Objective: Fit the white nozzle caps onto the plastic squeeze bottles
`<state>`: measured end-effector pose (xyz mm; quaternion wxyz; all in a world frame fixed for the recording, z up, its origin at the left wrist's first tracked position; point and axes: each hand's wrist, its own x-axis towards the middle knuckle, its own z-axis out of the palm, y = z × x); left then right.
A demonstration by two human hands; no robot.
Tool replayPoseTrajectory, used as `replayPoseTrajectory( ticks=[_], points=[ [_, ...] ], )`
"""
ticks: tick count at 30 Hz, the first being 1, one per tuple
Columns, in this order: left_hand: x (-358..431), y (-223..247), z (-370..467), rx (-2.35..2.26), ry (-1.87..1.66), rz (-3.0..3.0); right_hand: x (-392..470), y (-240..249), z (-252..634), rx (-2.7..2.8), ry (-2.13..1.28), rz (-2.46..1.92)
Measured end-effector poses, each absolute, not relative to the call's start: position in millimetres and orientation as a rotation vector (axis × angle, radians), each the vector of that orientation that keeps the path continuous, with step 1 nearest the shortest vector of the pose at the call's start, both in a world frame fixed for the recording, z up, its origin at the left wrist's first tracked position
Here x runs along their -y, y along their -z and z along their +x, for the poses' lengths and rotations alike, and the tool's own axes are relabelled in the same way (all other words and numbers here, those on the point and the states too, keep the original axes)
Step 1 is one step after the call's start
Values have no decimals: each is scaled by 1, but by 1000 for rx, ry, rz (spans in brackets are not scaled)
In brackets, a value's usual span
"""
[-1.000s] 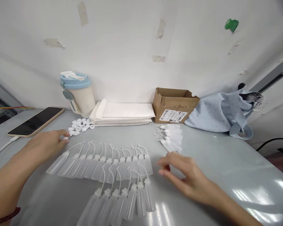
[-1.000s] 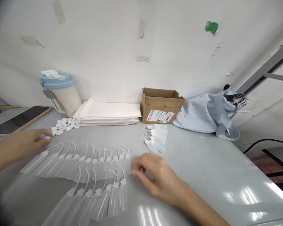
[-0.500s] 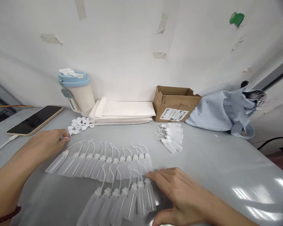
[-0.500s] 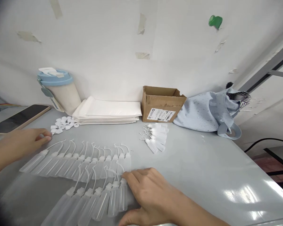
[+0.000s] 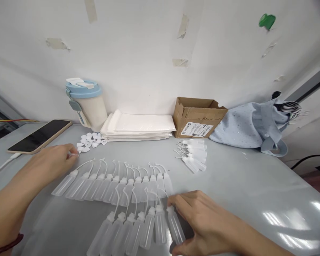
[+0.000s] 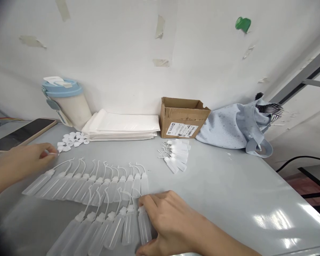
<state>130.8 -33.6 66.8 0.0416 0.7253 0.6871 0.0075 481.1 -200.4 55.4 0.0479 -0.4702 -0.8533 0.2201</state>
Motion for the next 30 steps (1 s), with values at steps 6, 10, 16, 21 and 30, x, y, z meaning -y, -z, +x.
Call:
replayPoseTrajectory(
  ticks=[6,10,16,21,30],
  points=[
    [62,-85,180,-2183,-559,2321,204,-66,480,2375,-635,-1507],
    [108,-80,223,-1502,-909,2233,205,-68,479,2213,-694,-1504],
    [146,-70,259,-985,-638,1863,207,-66,476,2048,-853,-1333],
    [148,-73,264,-893,-605,1767,212,-66,475,2036,-864,-1163],
    [143,-74,262,-717,-474,1471,209,-66,477,1943,-1018,-942]
  ],
)
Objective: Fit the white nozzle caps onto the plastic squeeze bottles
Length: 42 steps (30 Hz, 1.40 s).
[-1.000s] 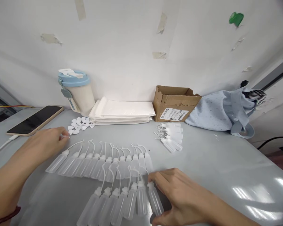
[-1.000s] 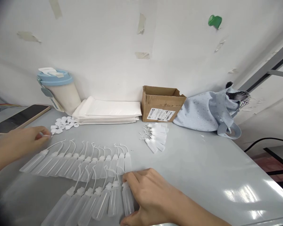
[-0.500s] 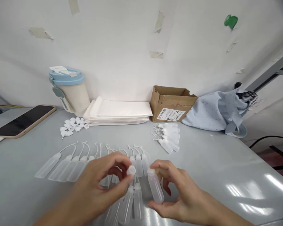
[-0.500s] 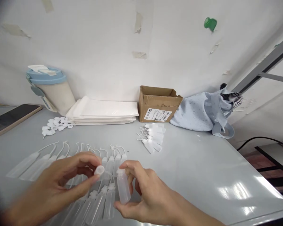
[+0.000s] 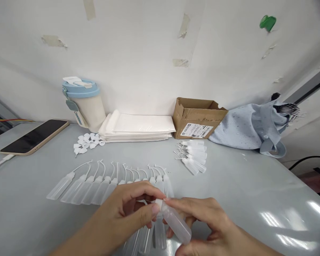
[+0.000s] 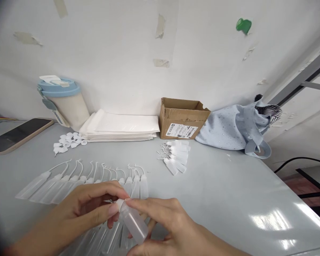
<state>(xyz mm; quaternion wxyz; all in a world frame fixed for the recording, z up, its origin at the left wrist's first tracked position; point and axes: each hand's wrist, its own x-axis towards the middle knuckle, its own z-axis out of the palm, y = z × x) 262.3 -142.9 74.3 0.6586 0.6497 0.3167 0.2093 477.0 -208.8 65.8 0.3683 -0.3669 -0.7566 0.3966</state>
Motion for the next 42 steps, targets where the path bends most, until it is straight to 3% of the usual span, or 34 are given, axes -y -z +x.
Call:
replayPoseTrajectory(
  ticks=[10,17,25,42],
  points=[
    [135,-68,257,-643,-365,1234,205,-70,481,1967,-1158,-983],
    [139,-72,262,-746,-327,1308,207,-82,472,2120,-1021,-1186],
    [147,-70,276,-776,-394,1319,208,-66,464,2054,-582,-1149],
    [149,-66,277,-723,-345,1182,206,-54,459,2015,-274,-1069]
  ],
)
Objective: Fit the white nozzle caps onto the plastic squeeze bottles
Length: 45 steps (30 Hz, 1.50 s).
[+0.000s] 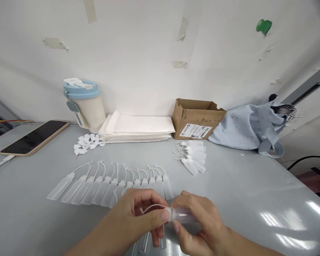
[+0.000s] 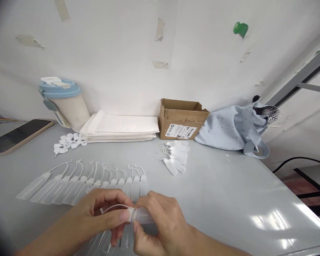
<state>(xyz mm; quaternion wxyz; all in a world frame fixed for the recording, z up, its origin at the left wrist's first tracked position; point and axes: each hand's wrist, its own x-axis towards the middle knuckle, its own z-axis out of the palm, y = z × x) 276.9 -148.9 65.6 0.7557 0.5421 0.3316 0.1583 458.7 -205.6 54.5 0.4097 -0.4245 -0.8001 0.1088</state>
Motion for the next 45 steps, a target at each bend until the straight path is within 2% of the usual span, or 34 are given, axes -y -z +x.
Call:
replayPoseTrajectory(
  ticks=[5,11,17,21,32,39,45],
  points=[
    [147,-67,277,-689,-287,1111,206,-53,461,2078,-234,-1055],
    [152,-70,275,-819,-341,1323,211,-61,464,2170,-419,-1195],
    [153,-66,274,-753,-549,1653,213,-71,465,1948,-1012,-1389],
    [154,-66,275,-717,-657,1646,209,-74,463,1709,-1310,-1340],
    [149,-61,275,-714,-606,1334,208,-65,459,1887,-1034,-1300],
    [156,-62,279,-697,-789,1670,203,-67,460,1423,-1515,-1307],
    [154,-59,278,-730,-712,1473,203,-64,461,1369,-1529,-1286]
  ],
)
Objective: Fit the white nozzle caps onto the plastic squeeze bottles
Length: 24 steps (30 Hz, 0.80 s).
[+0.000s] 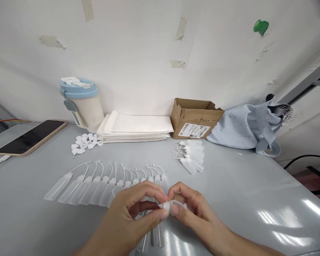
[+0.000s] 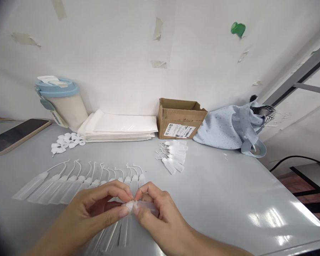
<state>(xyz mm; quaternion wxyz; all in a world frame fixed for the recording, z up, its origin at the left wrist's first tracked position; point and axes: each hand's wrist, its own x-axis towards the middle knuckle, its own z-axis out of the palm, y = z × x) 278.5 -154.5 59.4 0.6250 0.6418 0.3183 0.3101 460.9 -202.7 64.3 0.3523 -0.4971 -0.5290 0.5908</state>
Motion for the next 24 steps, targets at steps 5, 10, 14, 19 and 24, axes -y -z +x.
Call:
replayPoseTrajectory(
  ticks=[5,10,14,19,24],
  points=[
    [152,-60,277,-807,-547,1285,207,-67,460,1582,-1327,-1312],
    [152,-61,278,-797,-535,1227,208,-67,458,1747,-1144,-1313],
    [156,-62,277,-789,-672,1420,206,-68,458,1781,-1105,-1346],
    [160,-64,275,-801,-777,1772,206,-70,460,1942,-1042,-1412],
    [161,-65,276,-717,-739,1759,206,-65,459,2043,-923,-1312]
  ],
)
